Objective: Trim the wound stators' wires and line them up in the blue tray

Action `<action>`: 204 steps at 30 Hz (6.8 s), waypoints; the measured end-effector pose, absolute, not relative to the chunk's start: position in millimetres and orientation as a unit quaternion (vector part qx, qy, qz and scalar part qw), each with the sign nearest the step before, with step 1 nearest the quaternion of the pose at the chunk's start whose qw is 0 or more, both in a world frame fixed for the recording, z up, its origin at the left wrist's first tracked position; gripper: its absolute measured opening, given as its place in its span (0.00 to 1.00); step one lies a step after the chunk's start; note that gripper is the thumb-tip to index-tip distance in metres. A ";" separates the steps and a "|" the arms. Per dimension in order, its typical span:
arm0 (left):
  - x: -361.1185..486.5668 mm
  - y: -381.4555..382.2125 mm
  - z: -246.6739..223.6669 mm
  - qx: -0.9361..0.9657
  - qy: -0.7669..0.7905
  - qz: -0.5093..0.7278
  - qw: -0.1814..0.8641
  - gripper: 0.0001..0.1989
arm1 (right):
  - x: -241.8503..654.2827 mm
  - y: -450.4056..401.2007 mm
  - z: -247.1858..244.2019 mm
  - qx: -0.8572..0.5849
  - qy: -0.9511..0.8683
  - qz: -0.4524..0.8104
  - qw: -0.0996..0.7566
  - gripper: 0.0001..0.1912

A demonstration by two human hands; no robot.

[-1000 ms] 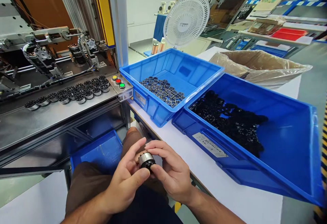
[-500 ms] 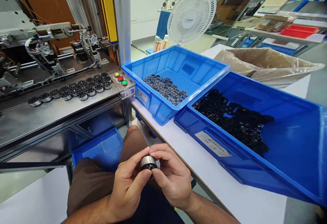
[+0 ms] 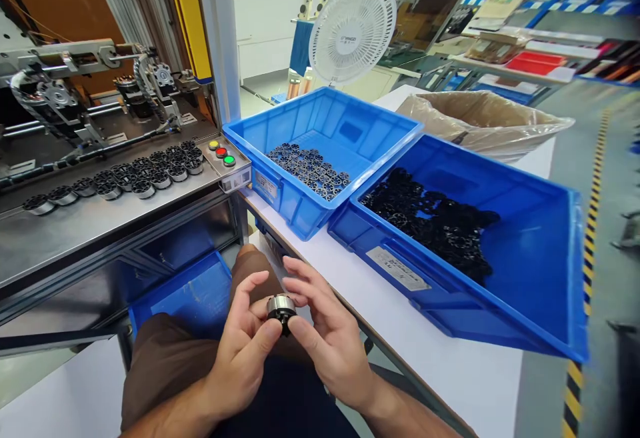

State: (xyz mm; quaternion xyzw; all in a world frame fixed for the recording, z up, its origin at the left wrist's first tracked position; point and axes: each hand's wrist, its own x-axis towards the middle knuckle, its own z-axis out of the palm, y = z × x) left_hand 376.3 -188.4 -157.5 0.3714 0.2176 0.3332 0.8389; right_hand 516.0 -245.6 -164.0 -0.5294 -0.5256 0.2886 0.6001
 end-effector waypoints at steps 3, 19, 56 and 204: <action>378.2 -183.0 -162.7 0.359 0.203 0.287 0.865 0.28 | 519.4 -251.0 -160.8 -0.534 -0.520 0.317 0.586 0.13; 422.5 -174.8 -196.7 0.483 0.251 0.288 0.788 0.24 | 533.1 -254.5 -189.7 -0.485 -0.201 0.418 0.741 0.13; 379.2 -189.6 -173.0 0.657 0.268 0.441 0.549 0.16 | 495.9 -254.2 -170.6 -0.421 -0.182 0.500 0.734 0.14; 173.6 -286.7 -110.3 0.303 0.211 0.693 0.619 0.22 | 337.1 -218.0 -103.6 -0.144 -0.660 0.501 0.541 0.05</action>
